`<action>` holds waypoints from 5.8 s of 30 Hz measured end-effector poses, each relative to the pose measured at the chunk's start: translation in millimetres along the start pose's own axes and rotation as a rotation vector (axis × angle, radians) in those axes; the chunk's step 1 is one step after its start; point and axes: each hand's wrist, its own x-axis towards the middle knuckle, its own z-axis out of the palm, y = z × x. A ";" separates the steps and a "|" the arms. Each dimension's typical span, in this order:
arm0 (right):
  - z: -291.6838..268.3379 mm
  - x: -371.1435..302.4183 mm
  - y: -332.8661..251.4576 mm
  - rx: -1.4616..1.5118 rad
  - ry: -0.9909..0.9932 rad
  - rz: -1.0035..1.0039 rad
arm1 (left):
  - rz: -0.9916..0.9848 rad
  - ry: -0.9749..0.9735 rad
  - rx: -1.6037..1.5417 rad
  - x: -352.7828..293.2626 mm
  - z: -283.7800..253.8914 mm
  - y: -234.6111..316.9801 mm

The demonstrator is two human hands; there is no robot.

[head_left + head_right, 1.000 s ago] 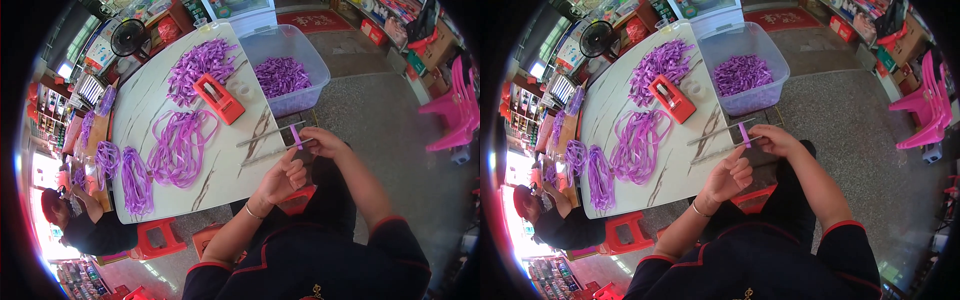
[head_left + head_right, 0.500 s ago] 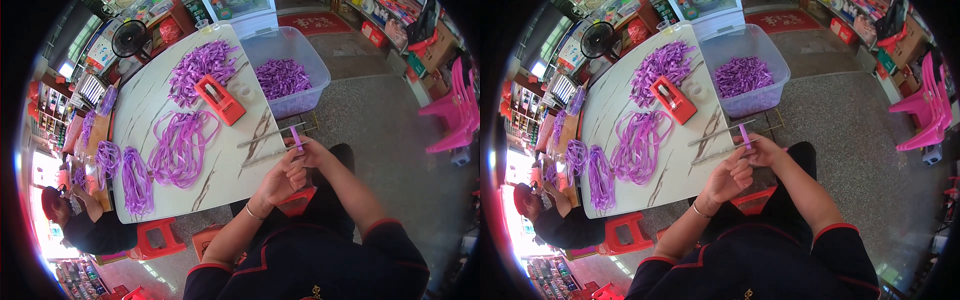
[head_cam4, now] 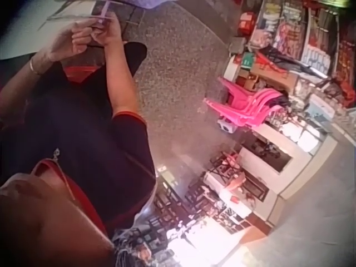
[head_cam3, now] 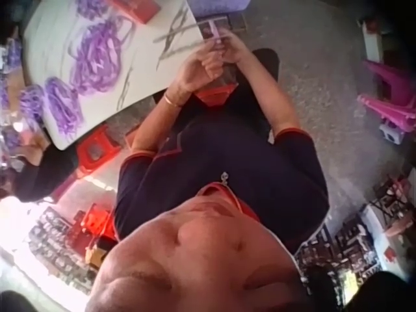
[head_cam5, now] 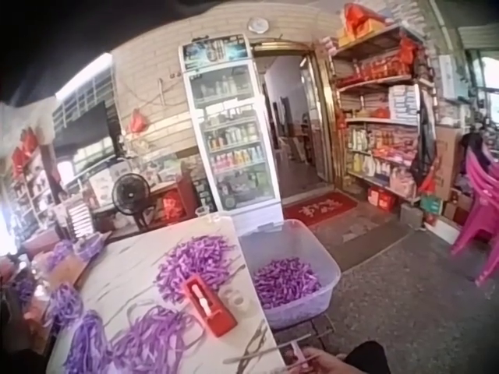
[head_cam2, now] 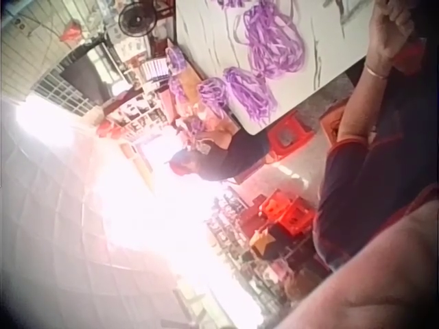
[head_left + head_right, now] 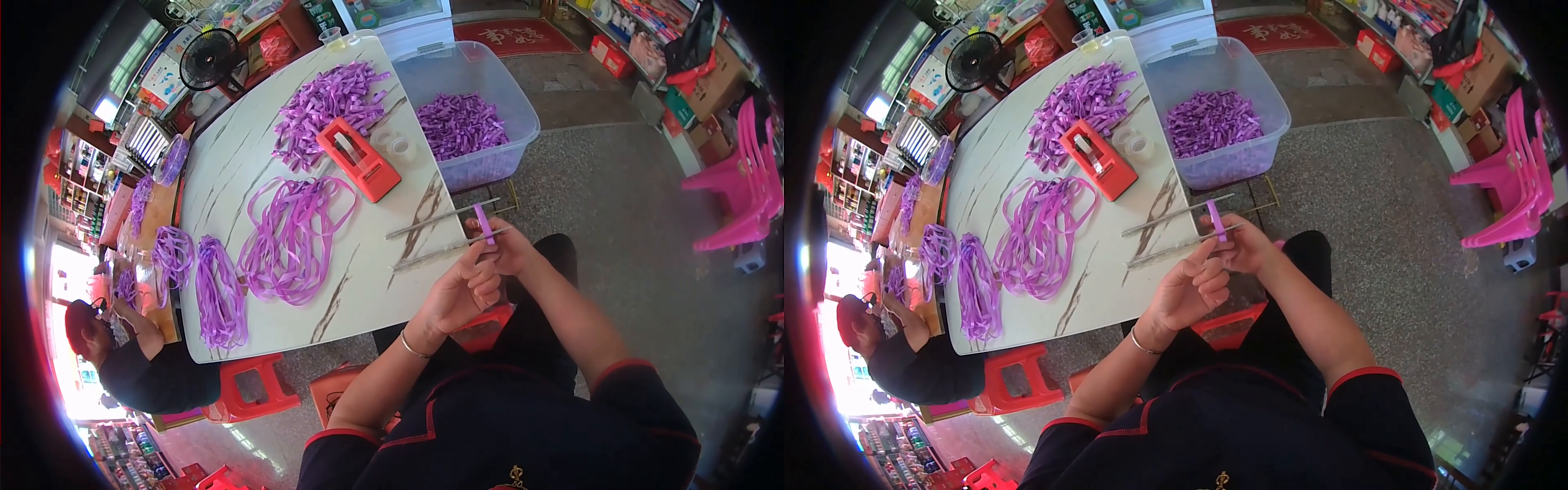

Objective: The person picks up a purple ribbon, wraps it around two metal rods, and ties it into a knot. They then slide the finished ribbon loop off the rods and place it into a plastic bin.

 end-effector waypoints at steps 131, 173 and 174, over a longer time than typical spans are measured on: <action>20.6 -61.8 -67.7 -0.335 -0.077 -0.066 | -0.086 0.082 0.275 -1.5 6.0 -0.5; 106.4 -29.0 46.6 -1.415 -0.149 -0.237 | 0.723 1.055 2.487 -72.1 24.8 235.2; 106.5 -27.8 47.8 -1.415 -0.154 -0.235 | 0.723 1.061 2.488 -72.9 22.3 237.2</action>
